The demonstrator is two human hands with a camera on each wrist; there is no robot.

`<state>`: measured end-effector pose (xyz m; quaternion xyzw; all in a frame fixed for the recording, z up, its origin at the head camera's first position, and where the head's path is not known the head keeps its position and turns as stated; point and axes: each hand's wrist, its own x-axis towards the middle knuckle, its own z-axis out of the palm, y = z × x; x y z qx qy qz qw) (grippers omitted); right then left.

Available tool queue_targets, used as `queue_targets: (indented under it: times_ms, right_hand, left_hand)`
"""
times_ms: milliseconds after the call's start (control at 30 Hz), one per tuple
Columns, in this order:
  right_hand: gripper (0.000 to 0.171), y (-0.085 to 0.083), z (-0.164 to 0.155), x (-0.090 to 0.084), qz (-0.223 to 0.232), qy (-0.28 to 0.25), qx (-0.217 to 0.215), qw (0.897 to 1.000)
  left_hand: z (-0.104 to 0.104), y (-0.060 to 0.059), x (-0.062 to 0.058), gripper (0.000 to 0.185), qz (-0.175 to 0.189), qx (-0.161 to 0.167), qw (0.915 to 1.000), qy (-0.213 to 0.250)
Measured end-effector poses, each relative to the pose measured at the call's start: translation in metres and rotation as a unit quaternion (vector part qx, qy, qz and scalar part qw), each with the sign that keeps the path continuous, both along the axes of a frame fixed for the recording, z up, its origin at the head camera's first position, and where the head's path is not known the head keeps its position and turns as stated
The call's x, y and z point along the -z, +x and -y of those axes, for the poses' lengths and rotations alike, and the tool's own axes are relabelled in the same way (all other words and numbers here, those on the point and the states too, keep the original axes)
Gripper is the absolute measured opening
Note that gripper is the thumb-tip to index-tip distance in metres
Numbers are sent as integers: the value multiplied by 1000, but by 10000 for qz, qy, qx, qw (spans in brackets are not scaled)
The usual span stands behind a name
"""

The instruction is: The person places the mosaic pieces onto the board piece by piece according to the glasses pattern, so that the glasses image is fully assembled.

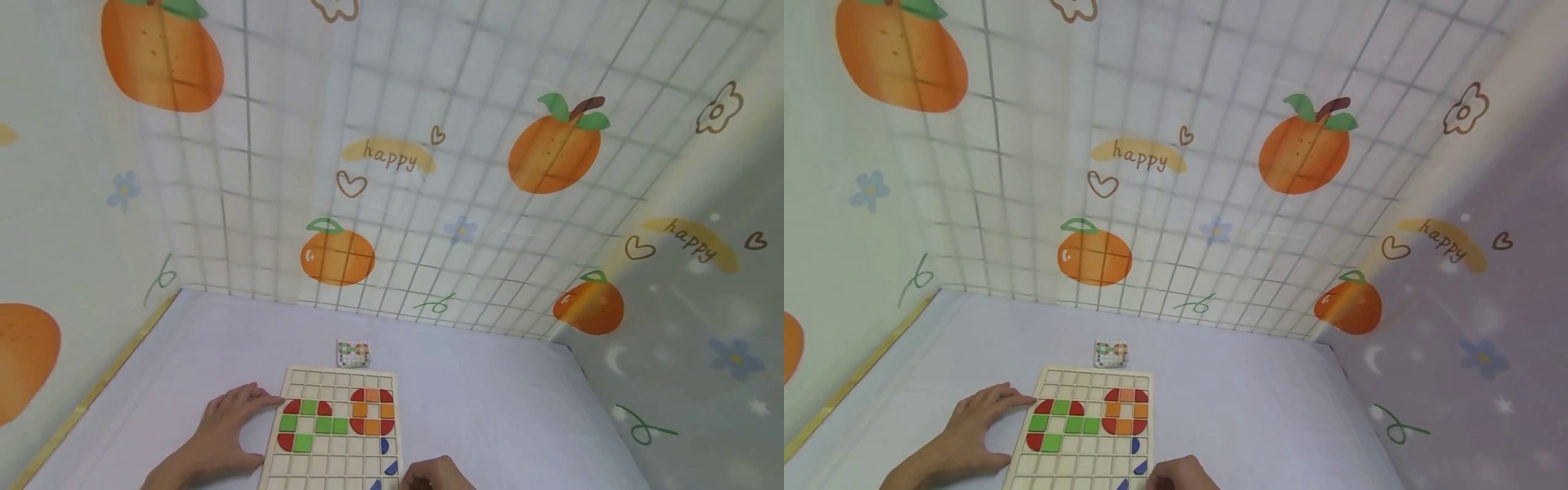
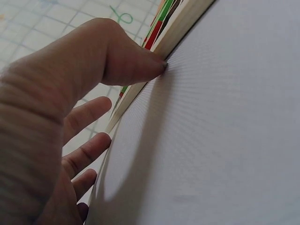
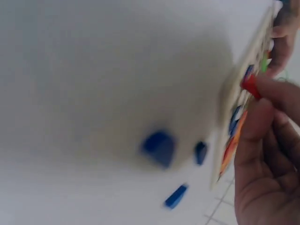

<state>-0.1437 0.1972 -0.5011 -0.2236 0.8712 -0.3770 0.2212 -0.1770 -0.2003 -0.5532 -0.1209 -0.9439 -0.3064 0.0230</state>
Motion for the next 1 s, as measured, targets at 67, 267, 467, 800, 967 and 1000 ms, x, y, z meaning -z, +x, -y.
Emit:
queue_targets:
  times_ms: [67, 267, 467, 800, 967, 1000]
  right_hand:
    - [21, -7, 6, -2, 19, -316, -266, 9991]
    - [9, -19, 39, -5, -417, -225, -335, 9983]
    - [4, -27, 73, -5, -867, -654, -134, 9940]
    - [5, -41, 118, 2, -785, -1208, 635, 9875]
    - [11, -43, 128, 8, -917, -842, 702, 9897]
    - [12, -43, 130, 9, -967, -798, 702, 9896]
  left_hand:
    - [0, 0, 0, 81, -11, -13, 10000, -13]
    - [0, 0, 0, 80, -47, -11, 10000, -3]
    - [-1, 1, -1, 80, 52, -46, 10000, -11]
    - [0, -1, -2, 81, -21, -47, 10000, -50]
    - [1, 0, -2, 81, 36, -28, 10000, -15]
    - [1, 0, -2, 81, 28, -27, 10000, -16]
